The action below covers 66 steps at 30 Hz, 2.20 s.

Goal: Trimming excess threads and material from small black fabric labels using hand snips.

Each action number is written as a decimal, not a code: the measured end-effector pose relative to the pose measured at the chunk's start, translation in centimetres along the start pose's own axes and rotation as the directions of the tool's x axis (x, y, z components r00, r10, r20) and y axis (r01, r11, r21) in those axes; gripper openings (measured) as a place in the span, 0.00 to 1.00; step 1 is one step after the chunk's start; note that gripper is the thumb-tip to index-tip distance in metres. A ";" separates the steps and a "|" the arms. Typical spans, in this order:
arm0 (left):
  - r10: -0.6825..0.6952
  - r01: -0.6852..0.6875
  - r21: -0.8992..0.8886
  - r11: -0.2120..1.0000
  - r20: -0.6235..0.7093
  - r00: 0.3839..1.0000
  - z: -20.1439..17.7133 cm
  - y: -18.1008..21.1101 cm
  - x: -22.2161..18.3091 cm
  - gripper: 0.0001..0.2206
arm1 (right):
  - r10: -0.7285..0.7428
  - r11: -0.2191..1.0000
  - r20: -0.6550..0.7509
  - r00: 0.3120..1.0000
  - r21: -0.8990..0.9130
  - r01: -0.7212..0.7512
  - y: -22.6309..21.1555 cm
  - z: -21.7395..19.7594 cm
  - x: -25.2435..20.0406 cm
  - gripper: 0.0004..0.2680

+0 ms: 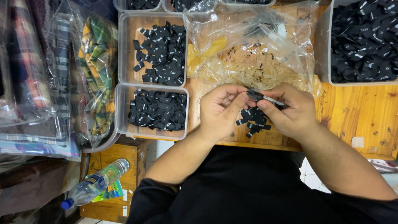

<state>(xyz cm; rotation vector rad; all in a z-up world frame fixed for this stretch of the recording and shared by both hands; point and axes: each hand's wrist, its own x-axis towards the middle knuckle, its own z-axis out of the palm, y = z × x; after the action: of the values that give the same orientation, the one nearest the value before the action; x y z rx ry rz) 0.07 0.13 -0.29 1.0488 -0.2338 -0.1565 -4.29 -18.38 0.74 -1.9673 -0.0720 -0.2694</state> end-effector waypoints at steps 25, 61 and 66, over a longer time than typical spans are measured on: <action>0.010 -0.011 0.038 0.999 0.023 1.000 0.1 0.5 0.0 0.04 | -0.016 0.999 0.002 1.000 -0.046 0.016 -0.2 0.0 0.0 0.07; -0.071 0.073 0.057 0.996 -0.022 0.997 0.1 0.0 0.0 0.04 | 0.036 0.997 0.018 0.999 -0.071 -0.035 -0.8 -0.2 0.6 0.06; -0.077 0.080 0.073 0.994 -0.033 0.996 0.2 0.1 0.1 0.04 | 0.073 0.991 0.040 0.997 -0.113 -0.068 -1.2 -0.2 0.8 0.06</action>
<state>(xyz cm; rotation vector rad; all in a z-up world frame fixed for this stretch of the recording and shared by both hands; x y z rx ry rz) 0.10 -0.02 -0.10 1.1340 -0.1727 -0.2043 -3.75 -18.15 2.09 -2.0826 -0.0164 -0.1868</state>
